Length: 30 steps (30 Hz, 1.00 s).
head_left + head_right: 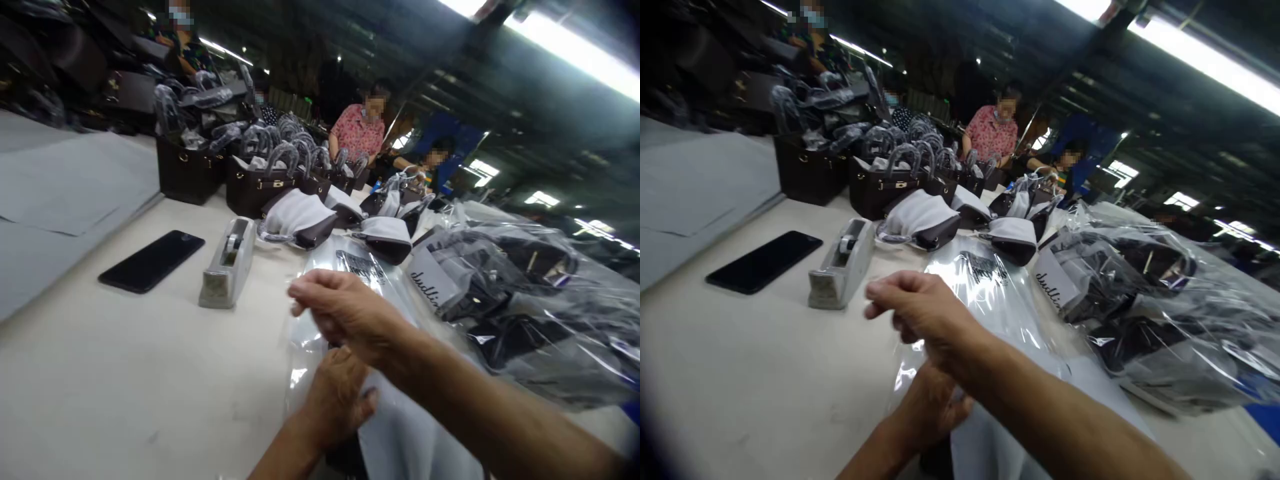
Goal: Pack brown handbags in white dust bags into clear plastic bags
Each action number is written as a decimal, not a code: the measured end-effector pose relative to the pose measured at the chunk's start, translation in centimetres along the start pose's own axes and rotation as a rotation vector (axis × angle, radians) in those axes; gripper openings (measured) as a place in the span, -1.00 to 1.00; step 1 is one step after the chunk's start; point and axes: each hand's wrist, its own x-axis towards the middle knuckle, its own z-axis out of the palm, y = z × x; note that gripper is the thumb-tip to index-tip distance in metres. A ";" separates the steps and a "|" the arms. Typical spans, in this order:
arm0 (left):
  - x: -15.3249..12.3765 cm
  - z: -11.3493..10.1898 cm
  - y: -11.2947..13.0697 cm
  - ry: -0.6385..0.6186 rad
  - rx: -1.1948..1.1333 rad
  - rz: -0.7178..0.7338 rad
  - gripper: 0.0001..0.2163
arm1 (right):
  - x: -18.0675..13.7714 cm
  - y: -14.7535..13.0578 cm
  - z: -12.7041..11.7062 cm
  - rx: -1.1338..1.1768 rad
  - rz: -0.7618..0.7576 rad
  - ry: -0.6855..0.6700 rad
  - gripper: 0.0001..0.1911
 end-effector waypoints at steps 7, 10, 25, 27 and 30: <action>-0.2 -0.3 -0.3 0.012 -0.053 -0.009 -0.42 | -8.8 4.1 -11.9 0.068 0.182 0.364 -0.73; 0.0 -0.3 -0.1 -0.002 -0.048 -0.003 -0.34 | -9.4 6.9 -12.6 0.122 0.257 0.378 -0.70; 5.1 -1.0 0.2 -0.260 0.217 0.024 -0.77 | -7.8 7.8 -12.5 0.047 0.420 0.465 -0.75; 5.4 -1.0 0.2 -0.265 0.200 0.017 -0.80 | -8.3 7.8 -12.2 0.064 0.446 0.469 -0.77; 5.6 -0.8 0.0 -0.235 0.171 0.004 -0.84 | -8.9 7.8 -11.5 0.139 0.481 0.508 -0.71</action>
